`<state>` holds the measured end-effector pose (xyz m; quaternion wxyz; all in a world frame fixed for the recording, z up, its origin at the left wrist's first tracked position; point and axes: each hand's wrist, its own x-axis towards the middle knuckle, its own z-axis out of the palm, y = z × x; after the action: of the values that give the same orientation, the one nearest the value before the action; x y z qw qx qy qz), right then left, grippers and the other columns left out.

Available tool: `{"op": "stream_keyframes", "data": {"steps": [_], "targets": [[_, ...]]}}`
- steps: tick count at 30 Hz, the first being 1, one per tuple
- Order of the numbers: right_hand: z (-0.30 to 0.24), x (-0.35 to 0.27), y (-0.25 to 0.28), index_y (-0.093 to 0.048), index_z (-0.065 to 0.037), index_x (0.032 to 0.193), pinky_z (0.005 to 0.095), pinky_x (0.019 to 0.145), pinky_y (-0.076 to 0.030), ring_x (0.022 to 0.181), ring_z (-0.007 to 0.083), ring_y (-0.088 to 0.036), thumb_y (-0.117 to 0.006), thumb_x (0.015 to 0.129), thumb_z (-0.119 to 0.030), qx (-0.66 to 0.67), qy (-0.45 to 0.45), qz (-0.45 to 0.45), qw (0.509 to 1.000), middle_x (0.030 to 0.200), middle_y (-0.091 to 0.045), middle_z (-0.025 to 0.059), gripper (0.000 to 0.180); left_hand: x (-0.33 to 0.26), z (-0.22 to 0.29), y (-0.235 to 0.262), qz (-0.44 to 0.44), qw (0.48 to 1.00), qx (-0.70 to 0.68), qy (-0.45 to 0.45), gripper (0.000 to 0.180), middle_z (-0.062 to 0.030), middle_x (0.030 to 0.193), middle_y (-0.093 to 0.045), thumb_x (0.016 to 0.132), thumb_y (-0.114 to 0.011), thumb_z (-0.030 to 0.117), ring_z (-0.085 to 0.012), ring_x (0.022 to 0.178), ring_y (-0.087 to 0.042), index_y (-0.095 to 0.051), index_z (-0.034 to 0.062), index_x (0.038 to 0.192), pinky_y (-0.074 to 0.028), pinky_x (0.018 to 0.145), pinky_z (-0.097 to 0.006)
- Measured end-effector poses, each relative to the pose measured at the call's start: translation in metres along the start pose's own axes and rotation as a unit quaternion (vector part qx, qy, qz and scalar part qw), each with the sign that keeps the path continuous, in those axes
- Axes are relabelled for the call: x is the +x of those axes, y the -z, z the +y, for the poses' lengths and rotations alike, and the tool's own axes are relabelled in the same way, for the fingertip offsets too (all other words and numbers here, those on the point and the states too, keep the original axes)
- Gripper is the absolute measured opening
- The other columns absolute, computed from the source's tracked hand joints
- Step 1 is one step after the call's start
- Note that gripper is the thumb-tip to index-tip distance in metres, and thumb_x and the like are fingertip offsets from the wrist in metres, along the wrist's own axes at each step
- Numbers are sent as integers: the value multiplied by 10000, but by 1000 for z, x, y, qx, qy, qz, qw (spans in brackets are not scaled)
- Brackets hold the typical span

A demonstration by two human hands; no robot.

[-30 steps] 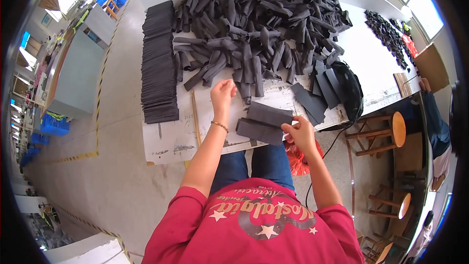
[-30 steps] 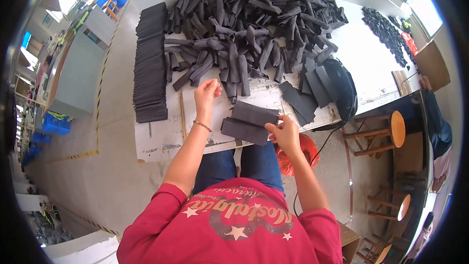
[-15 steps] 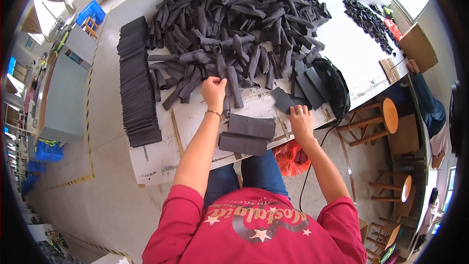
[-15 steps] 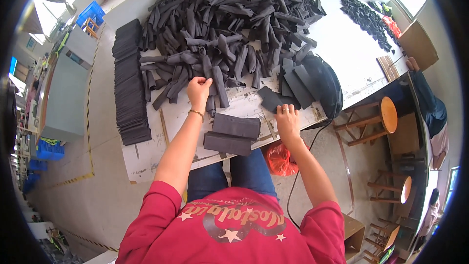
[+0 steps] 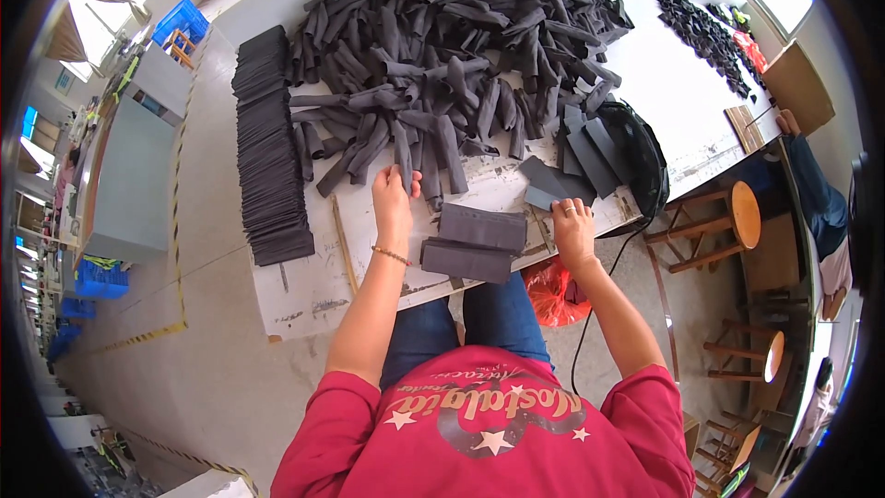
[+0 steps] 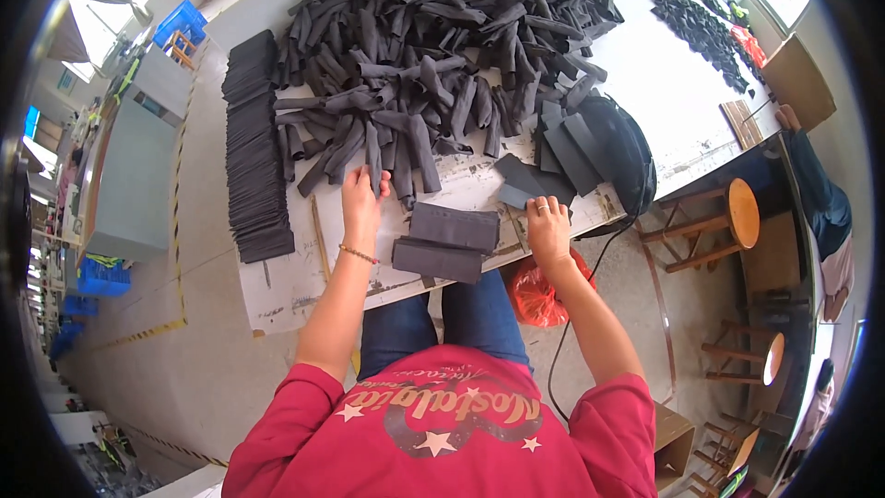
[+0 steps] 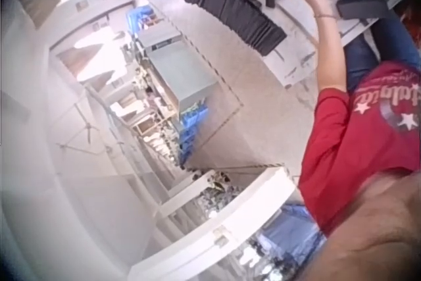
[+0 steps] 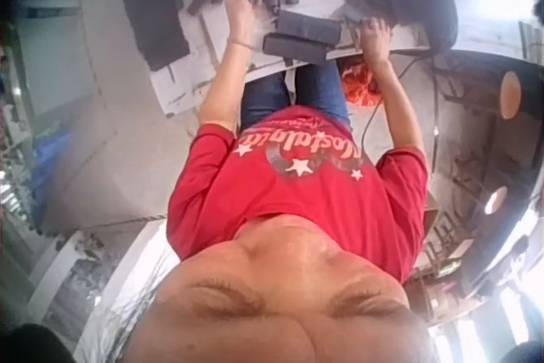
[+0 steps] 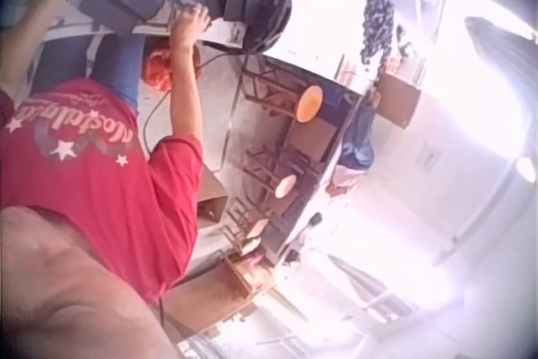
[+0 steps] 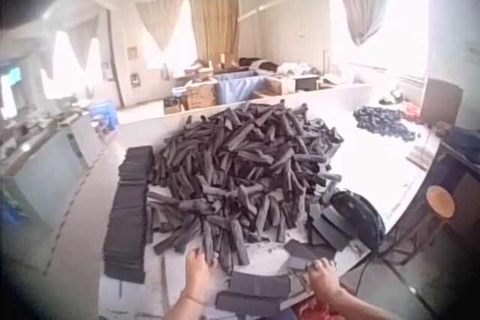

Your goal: Sorting and stacking rectangular grey foam strips onto a neat pile on a workbench.

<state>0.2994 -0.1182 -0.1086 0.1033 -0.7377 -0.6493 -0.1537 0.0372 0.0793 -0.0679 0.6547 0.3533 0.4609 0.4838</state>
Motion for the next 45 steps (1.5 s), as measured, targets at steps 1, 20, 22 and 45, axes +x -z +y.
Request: {"op": "stream_keyframes", "data": {"steps": [1,20,22,45], "targets": [[-2,1,2,-628,-7,1001,379,789,-447,939,271,-547,-616,768,-95,17,-11,5,1000,981,-590,101,250,-4,-1,6,-3,998,-68,16,235,-115,779,-617,1005,-494,202,-140,585,-547,-531,-27,965,-449,521,-264],[-103,31,118,-506,-18,1072,410,746,-459,837,359,-562,-756,795,-142,392,1,47,919,966,-588,179,393,-64,25,8,-98,954,-269,91,220,-178,1139,-655,937,-604,104,-260,953,-684,-586,-1,1129,-590,848,-397],[-109,34,133,-499,-11,1193,431,807,-446,946,369,-553,-737,788,-108,398,1,62,915,1047,-596,182,480,-66,29,11,-109,956,-258,91,220,-190,1135,-654,943,-589,99,-265,952,-684,-580,-3,1138,-591,837,-395],[-112,48,137,-685,-73,1051,394,756,-440,850,268,-548,-742,701,-18,275,83,188,939,921,-559,62,359,-97,43,3,-238,925,-254,151,292,-240,1219,-598,971,-518,77,-309,1063,-645,-500,4,1252,-562,894,-428]]}}
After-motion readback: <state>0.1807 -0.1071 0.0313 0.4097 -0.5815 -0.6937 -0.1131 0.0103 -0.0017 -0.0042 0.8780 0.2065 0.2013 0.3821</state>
